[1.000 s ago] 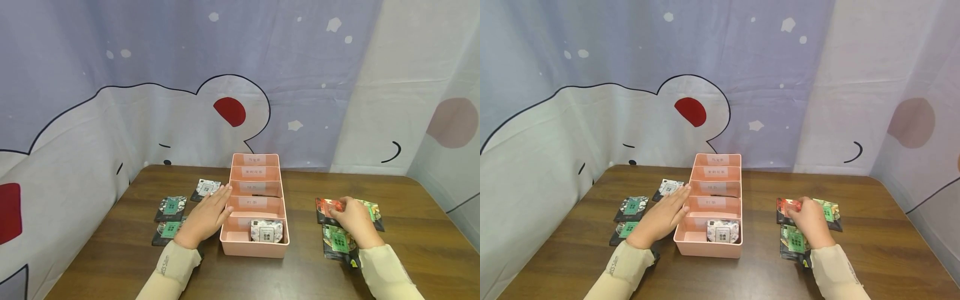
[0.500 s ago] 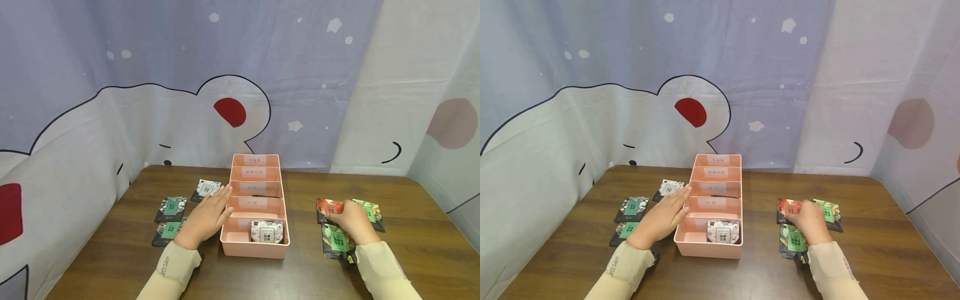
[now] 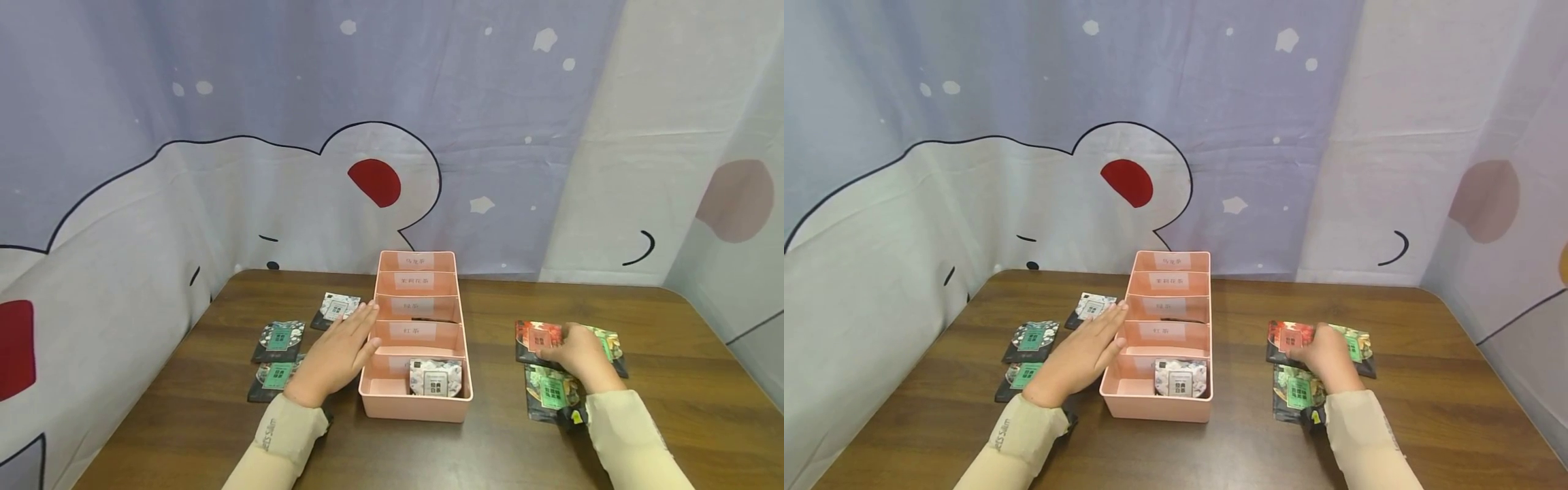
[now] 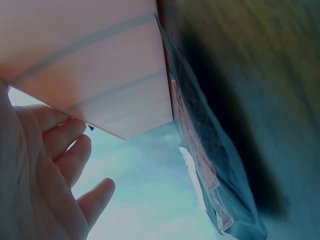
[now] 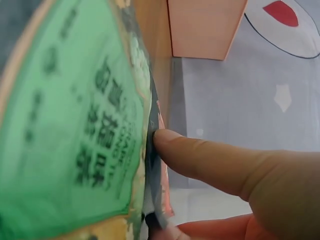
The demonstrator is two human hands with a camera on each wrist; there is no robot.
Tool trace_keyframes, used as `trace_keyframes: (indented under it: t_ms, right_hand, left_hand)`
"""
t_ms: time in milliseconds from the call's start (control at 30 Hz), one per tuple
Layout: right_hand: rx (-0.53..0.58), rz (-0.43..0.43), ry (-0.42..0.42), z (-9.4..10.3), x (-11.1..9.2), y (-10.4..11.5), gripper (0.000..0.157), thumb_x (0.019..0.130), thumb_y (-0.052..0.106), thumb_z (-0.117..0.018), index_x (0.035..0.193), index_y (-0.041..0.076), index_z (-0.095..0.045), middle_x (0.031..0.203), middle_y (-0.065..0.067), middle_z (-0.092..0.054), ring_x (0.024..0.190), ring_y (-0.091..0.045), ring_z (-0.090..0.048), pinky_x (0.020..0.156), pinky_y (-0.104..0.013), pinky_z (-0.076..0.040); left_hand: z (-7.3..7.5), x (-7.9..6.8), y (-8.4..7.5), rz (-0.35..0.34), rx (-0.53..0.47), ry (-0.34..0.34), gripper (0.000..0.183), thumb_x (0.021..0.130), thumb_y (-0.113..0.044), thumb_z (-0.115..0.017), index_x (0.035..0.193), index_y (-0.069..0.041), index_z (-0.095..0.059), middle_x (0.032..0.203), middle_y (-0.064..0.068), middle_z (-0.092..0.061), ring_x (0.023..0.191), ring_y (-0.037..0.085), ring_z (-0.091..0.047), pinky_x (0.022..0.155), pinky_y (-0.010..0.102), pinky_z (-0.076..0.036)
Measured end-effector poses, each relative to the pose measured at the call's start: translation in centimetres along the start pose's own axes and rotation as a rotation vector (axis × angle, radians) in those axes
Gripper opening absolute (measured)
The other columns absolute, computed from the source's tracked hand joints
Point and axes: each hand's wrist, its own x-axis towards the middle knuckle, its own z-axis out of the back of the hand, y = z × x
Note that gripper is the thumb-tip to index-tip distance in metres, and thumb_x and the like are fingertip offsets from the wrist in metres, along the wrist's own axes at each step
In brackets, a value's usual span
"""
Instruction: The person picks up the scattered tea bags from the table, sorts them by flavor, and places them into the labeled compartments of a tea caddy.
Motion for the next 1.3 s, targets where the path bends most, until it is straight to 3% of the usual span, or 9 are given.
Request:
trace_keyframes:
  t_ms: [200,300,400,500,633,1033,1300]
  right_hand:
    - [0.037,-0.011,0.021,0.3,0.1,-0.3,0.071,0.087,0.021,-0.075,0.13,-0.027,-0.044,0.124,-0.045,-0.054,0.11,-0.057,-0.056,0.092,-0.063,-0.049]
    - [0.066,-0.029,0.01,0.4,0.1,-0.4,0.066,0.09,0.018,-0.069,0.132,-0.027,-0.044,0.12,-0.043,-0.058,0.099,-0.048,-0.065,0.087,-0.058,-0.053]
    - [0.142,-0.056,-0.002,0.4,0.0,-0.3,0.06,0.094,0.014,-0.065,0.134,-0.026,-0.044,0.115,-0.04,-0.062,0.079,-0.031,-0.07,0.073,-0.044,-0.059]
    - [0.246,-0.077,-0.022,0.3,0.1,-0.3,0.054,0.097,0.011,-0.062,0.134,-0.024,-0.045,0.108,-0.037,-0.065,0.065,-0.016,-0.067,0.059,-0.031,-0.057]
    - [0.335,-0.078,-0.078,0.0,0.1,-0.2,0.045,0.098,0.008,-0.06,0.131,-0.021,-0.05,0.101,-0.032,-0.067,0.059,-0.01,-0.061,0.055,-0.025,-0.055]
    - [0.409,-0.053,-0.141,0.1,-0.5,0.5,0.037,0.099,0.017,-0.061,0.122,-0.011,-0.057,0.116,-0.033,-0.067,0.073,-0.023,-0.071,0.067,-0.035,-0.06]
    - [0.432,-0.031,-0.139,0.2,-0.8,1.0,0.029,0.096,0.016,-0.064,0.112,-0.007,-0.06,0.102,-0.017,-0.073,0.077,-0.013,-0.066,0.067,-0.027,-0.058]
  left_hand:
    - [-0.1,0.0,0.1,0.002,-0.004,-0.002,0.063,0.109,-0.042,-0.04,0.161,-0.011,-0.027,0.167,0.003,-0.025,0.154,0.024,-0.022,0.123,0.051,-0.022]
    - [0.0,0.0,0.0,0.007,-0.008,-0.001,0.063,0.108,-0.043,-0.04,0.161,-0.012,-0.027,0.167,0.002,-0.025,0.154,0.023,-0.021,0.123,0.051,-0.021]
    - [0.0,0.0,0.1,0.006,-0.002,0.002,0.063,0.109,-0.043,-0.039,0.162,-0.012,-0.026,0.167,0.002,-0.024,0.154,0.023,-0.021,0.123,0.051,-0.021]
    - [-0.1,0.0,0.1,0.002,0.003,0.002,0.062,0.109,-0.044,-0.038,0.161,-0.012,-0.027,0.167,0.002,-0.024,0.154,0.023,-0.022,0.123,0.05,-0.022]
    - [0.0,-0.1,0.2,0.001,-0.001,0.002,0.063,0.109,-0.043,-0.038,0.161,-0.011,-0.027,0.167,0.003,-0.025,0.154,0.024,-0.022,0.124,0.05,-0.021]
    - [-0.1,0.0,0.3,-0.002,-0.013,0.003,0.064,0.109,-0.044,-0.039,0.161,-0.01,-0.027,0.167,0.004,-0.025,0.154,0.024,-0.022,0.124,0.051,-0.02]
    - [-0.1,0.0,0.2,-0.004,-0.011,0.004,0.064,0.109,-0.044,-0.038,0.161,-0.011,-0.026,0.167,0.003,-0.024,0.154,0.023,-0.021,0.124,0.05,-0.02]
